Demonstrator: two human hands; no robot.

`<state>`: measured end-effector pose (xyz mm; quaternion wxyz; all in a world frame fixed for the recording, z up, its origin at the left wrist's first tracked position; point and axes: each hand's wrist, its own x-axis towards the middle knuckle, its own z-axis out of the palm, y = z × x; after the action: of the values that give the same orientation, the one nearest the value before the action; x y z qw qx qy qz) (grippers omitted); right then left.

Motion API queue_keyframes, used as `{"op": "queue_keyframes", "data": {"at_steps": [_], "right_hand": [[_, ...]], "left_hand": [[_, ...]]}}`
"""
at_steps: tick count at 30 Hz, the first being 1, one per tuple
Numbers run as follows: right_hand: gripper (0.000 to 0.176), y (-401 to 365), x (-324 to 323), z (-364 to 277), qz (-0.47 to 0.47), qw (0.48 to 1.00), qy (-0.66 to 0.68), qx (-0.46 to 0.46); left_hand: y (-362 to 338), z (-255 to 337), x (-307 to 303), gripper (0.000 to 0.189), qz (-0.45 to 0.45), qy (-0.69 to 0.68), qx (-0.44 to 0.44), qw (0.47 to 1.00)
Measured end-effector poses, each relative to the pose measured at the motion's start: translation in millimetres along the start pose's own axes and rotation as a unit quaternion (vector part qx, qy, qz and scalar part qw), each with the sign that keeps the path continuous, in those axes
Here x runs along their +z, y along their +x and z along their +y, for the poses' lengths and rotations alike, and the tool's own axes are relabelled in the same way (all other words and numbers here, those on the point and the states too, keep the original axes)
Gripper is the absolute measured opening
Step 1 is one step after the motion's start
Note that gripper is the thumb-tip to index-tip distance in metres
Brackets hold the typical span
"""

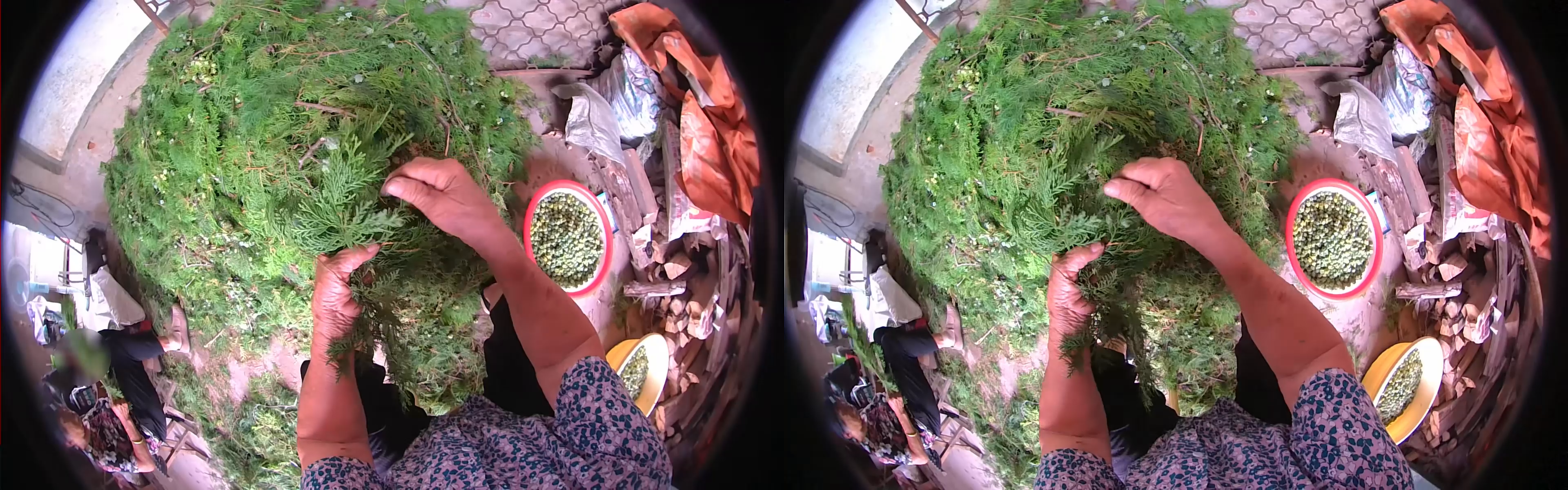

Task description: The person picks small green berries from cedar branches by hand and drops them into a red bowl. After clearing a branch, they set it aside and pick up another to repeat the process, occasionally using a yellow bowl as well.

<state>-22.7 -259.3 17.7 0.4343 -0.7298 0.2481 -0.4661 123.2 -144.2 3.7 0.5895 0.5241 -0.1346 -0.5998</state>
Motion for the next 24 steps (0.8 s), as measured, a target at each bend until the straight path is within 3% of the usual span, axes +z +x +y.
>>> {"op": "queue_keyframes", "data": {"at_steps": [2,4,5,9,12,14,16,18,22,24], "right_hand": [[0.030,-2,-2,1,-0.039,0.997,-0.063,0.013],[0.027,-2,-3,-2,-0.209,0.961,-0.108,0.146],[0.027,-2,-3,0,-0.236,0.954,-0.109,0.150],[0.023,-6,4,-6,-0.201,0.965,-0.048,0.159],[0.020,-7,10,-5,-0.121,0.982,-0.021,0.141],[0.016,-9,16,-2,0.036,0.994,-0.002,0.106],[0.007,-1,3,-11,0.091,0.936,0.211,0.265],[0.011,0,-4,-4,0.120,0.903,0.311,0.272],[0.012,-8,-10,-10,0.018,0.847,0.426,0.318],[0.019,-8,-4,-21,-0.039,0.889,0.289,0.352]], "left_hand": [[-6,4,6,0.028,0.013,0.013,0.011,1.000],[-7,4,6,0.030,0.025,0.026,0.022,0.999],[-5,2,4,0.030,0.003,0.013,0.034,0.999],[-8,9,6,0.030,-0.022,0.035,0.018,0.999],[0,2,-2,0.028,-0.016,0.074,0.039,0.996],[-3,-1,-6,0.027,-0.022,0.073,0.045,0.996],[-5,-2,-7,0.026,-0.028,0.073,0.051,0.996],[-7,-3,-7,0.024,-0.009,-0.038,0.017,0.999],[-4,-1,-7,0.025,-0.004,-0.156,-0.039,0.987],[-8,2,0,0.027,0.007,-0.147,-0.044,0.988]]}}
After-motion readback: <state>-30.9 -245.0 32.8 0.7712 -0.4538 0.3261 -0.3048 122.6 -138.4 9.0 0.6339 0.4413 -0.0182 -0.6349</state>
